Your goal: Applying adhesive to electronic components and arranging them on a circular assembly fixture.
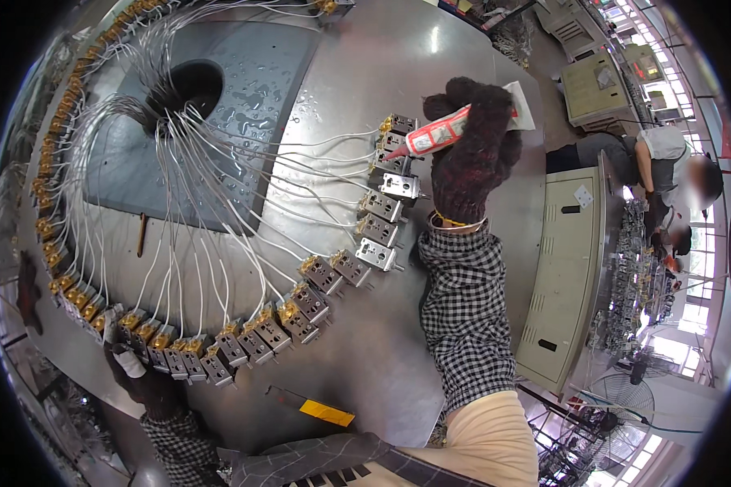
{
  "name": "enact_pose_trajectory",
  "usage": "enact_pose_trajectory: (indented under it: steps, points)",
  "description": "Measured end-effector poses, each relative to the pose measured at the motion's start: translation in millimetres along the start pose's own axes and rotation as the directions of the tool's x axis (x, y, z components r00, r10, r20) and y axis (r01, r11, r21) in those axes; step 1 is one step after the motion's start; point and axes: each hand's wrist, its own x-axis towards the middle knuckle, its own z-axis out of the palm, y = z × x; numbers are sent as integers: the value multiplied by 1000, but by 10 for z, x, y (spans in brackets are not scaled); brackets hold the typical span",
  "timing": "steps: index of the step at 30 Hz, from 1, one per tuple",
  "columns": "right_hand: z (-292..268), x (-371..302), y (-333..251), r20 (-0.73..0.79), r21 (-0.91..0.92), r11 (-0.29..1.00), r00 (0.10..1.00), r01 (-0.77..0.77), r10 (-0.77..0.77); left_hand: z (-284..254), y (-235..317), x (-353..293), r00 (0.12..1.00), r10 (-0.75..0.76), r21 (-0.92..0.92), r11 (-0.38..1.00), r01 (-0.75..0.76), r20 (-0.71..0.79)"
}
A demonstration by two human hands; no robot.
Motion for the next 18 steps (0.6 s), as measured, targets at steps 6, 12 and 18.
enact_pose_trajectory:
  steps: [6, 12, 18]
  points:
    - [45, -39, 15, 51, -119, 993, 999, 19, -13, -25, -4, 2, 999, -33, -38, 999, 34, 3]
    - [37, -67, 51, 66, -164, 985, 997, 47, -36, -37, 9, -16, 999, -42, -59, 997, 43, 19]
    - [-44, -102, -85, 25, -74, 991, 993, 113, -112, -90, -80, 30, 1000, 7, -26, 1000, -6, 22]
